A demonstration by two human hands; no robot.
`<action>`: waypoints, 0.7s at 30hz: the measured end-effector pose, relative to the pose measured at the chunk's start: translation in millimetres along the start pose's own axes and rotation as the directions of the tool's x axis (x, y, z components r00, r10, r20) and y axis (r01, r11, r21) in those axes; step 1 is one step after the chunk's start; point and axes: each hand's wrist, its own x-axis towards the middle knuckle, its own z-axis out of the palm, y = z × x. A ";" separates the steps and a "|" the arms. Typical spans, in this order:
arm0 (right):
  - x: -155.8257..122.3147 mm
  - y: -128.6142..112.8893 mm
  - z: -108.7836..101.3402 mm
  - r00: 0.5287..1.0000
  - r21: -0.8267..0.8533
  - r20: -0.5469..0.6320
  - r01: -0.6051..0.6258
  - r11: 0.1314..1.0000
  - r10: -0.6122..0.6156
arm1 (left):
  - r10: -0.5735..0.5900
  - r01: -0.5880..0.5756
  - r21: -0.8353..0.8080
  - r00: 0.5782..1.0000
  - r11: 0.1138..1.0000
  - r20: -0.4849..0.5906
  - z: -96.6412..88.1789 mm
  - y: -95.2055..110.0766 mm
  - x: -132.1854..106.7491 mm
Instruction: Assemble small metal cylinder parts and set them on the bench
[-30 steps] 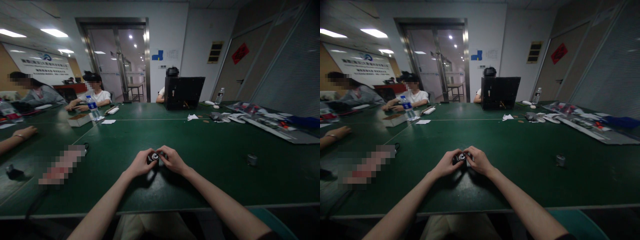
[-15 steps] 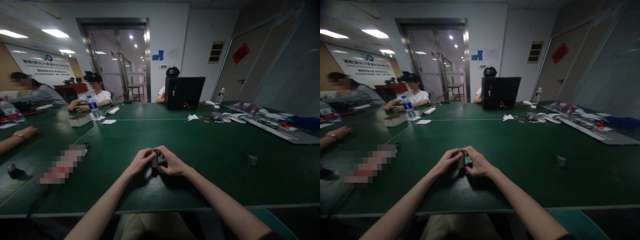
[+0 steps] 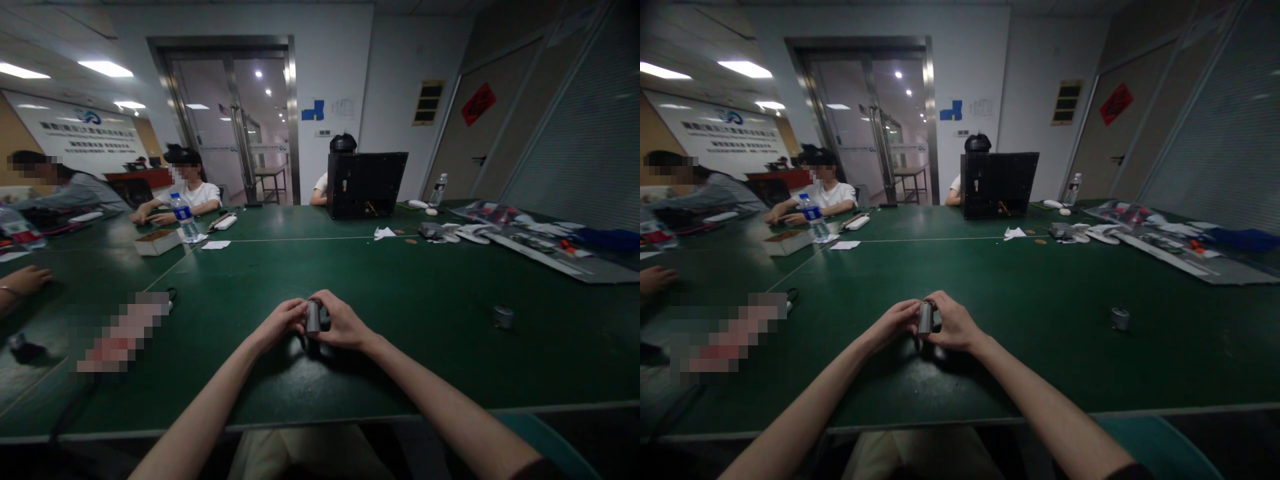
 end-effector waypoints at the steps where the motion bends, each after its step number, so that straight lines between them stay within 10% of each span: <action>1: -0.1 0.2 0.0 1.000 -0.013 0.000 -0.006 1.000 0.006 | -0.003 0.003 0.019 1.000 1.000 -0.013 0.0 -0.3 0.1; 21: -0.4 0.5 0.1 1.000 -0.016 0.008 -0.005 1.000 0.005 | -0.069 0.083 -0.204 0.995 0.975 0.075 -3.6 1.4 -2.0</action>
